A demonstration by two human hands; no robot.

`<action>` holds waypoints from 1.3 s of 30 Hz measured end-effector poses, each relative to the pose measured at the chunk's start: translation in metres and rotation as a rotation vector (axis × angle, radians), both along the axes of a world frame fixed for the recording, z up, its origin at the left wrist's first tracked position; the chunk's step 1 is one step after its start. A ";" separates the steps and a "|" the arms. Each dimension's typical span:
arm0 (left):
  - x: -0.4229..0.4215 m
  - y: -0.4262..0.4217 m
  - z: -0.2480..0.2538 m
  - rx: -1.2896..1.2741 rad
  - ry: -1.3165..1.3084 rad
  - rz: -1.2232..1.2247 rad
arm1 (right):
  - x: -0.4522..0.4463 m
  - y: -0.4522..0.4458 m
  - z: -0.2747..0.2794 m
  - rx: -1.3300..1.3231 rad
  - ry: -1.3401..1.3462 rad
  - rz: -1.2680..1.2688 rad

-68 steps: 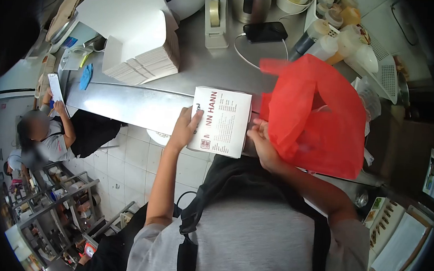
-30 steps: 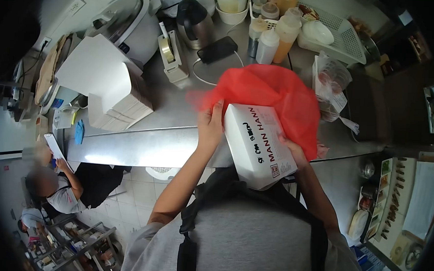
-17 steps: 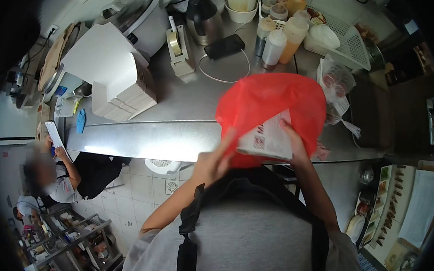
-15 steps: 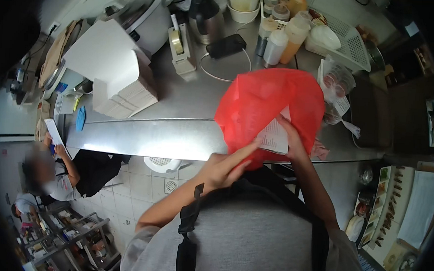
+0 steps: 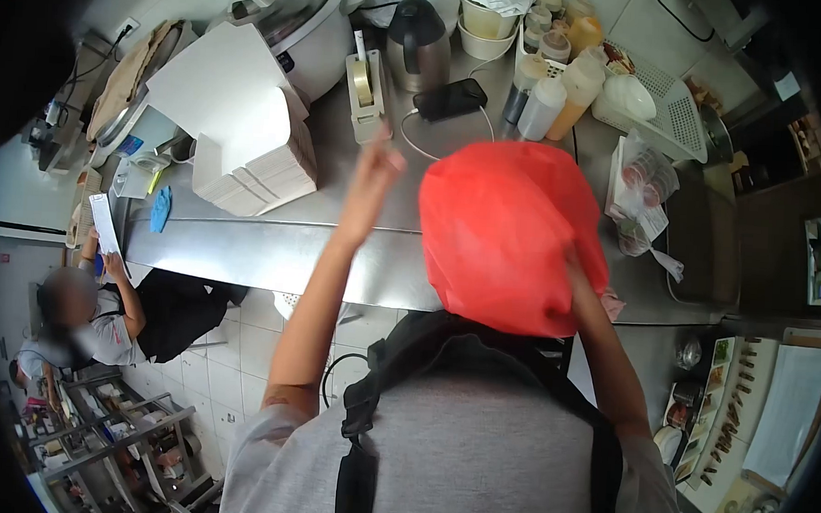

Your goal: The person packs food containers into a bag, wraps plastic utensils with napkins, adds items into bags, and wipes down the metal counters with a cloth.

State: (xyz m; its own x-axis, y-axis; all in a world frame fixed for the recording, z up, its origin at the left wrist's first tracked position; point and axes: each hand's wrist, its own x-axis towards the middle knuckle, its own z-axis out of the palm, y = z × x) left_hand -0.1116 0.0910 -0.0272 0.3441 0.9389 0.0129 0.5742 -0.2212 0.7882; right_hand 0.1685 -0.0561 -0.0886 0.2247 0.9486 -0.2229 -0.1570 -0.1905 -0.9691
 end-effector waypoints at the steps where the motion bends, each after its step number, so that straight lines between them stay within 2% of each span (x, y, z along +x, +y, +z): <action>1: 0.002 -0.005 -0.017 -0.073 -0.033 0.051 | 0.003 -0.001 -0.004 -0.013 -0.014 0.017; 5: 0.024 -0.033 -0.054 -0.244 -0.186 0.141 | 0.006 0.004 -0.010 -0.131 -0.066 0.144; 9: 0.034 -0.034 -0.064 -0.298 -0.274 0.189 | -0.001 0.026 -0.025 -0.251 -0.116 0.320; 15: -0.013 -0.020 -0.053 -0.384 -0.472 0.317 | -0.008 0.054 -0.044 -0.348 -0.153 0.466; 18: -0.031 -0.012 -0.047 -0.386 -0.445 0.334 | -0.006 0.060 -0.043 -0.362 -0.176 0.493; 20: -0.032 -0.021 -0.043 -0.262 -0.318 0.299 | -0.007 0.061 -0.043 -0.383 -0.237 0.482; 22: -0.031 -0.036 -0.021 -0.015 -0.183 0.245 | -0.015 0.056 -0.029 -0.509 -0.363 0.430; 24: -0.025 -0.054 0.013 0.278 -0.118 0.041 | 0.000 0.030 -0.049 -0.280 -0.669 0.553; 25: -0.022 -0.063 0.031 0.405 -0.101 -0.093 | 0.005 0.019 -0.039 -0.282 -0.837 0.638; 26: -0.014 -0.068 0.045 0.458 -0.051 -0.248 | 0.009 0.009 -0.027 -0.277 -1.006 0.721; 28: 0.002 -0.067 0.068 0.541 0.093 -0.527 | -0.011 0.009 0.071 -0.518 -1.354 0.959; 31: 0.022 -0.041 0.069 0.565 0.420 -0.692 | -0.037 0.026 0.105 -0.045 -1.515 0.951; 35: 0.020 -0.024 0.084 0.602 0.557 -0.781 | -0.079 0.091 0.028 0.478 -1.316 0.819; 39: 0.019 -0.020 0.109 0.712 0.583 -0.801 | -0.094 0.098 0.001 0.418 -1.229 0.796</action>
